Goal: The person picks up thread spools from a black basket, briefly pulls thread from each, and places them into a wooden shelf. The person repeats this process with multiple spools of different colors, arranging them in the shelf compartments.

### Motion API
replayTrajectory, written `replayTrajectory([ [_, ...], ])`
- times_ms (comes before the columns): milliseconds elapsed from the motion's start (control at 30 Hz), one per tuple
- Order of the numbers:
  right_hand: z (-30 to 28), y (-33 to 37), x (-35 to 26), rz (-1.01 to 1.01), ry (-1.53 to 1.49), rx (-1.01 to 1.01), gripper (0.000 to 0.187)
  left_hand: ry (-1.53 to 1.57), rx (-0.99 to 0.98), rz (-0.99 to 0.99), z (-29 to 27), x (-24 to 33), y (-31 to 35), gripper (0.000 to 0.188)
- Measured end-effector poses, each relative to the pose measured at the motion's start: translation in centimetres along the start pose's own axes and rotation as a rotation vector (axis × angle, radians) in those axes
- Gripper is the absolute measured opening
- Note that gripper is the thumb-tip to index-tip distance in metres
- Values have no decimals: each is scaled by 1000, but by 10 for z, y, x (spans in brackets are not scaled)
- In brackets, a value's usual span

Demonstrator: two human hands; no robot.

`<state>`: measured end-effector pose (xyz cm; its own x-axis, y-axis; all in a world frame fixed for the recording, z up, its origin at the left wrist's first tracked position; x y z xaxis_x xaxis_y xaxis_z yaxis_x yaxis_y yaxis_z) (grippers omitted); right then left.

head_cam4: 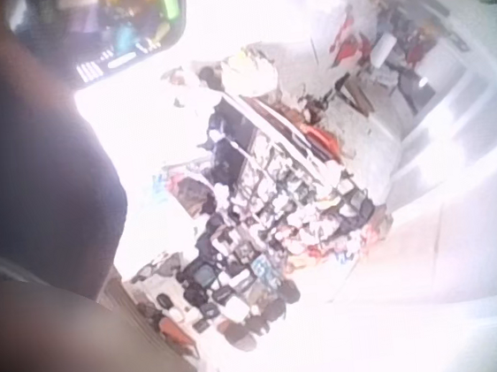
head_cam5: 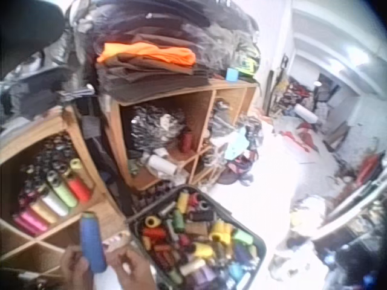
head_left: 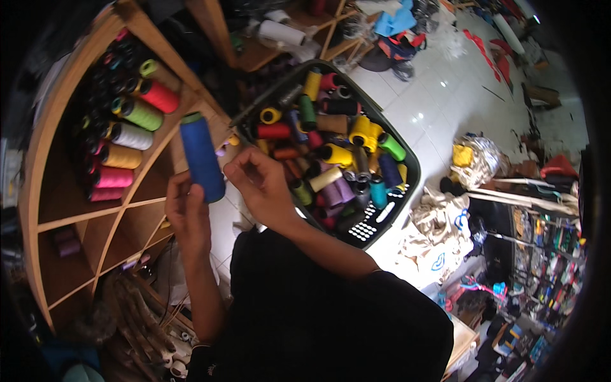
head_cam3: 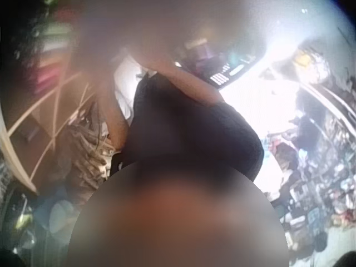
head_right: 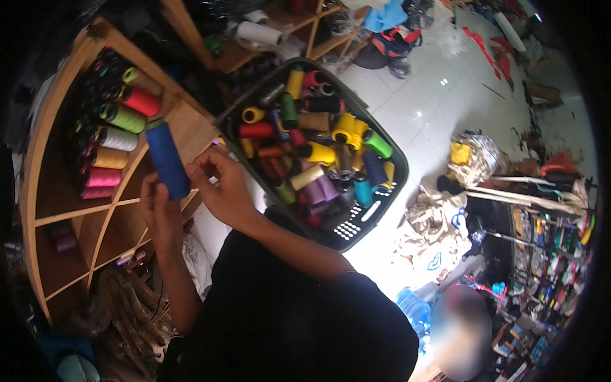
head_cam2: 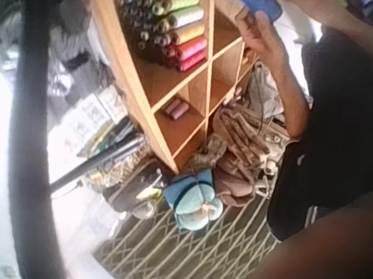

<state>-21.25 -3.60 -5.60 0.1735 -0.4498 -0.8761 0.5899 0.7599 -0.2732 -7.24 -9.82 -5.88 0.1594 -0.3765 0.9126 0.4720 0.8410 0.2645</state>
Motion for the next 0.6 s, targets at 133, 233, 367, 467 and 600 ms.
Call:
replayTrajectory([
  [133,-63,14,22,79,182,99,24,178,-26,-133,-2,-25,1,36],
  [233,-142,15,44,177,410,257,17,402,-93,-261,-17,-36,6,49],
  [367,-214,18,34,-113,1953,-119,46,439,-162,-303,-20,-37,8,43],
  [467,-234,28,47,19,1774,-132,47,472,-113,-333,-33,-47,7,44],
  [600,-183,24,48,12,1217,-220,42,389,-91,-276,-25,-40,2,45],
])
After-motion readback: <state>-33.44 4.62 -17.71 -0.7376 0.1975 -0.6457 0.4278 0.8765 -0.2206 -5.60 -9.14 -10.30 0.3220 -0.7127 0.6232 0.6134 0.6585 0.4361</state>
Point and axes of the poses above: each hand's wrist, its own y-axis away from the middle knuckle, its own z-axis out of the palm, x = y × z, the point moved 6 cm from there along -y, towards the middle knuckle, and after that the axes turned 15 degrees about -z, right-handed, at the moved point
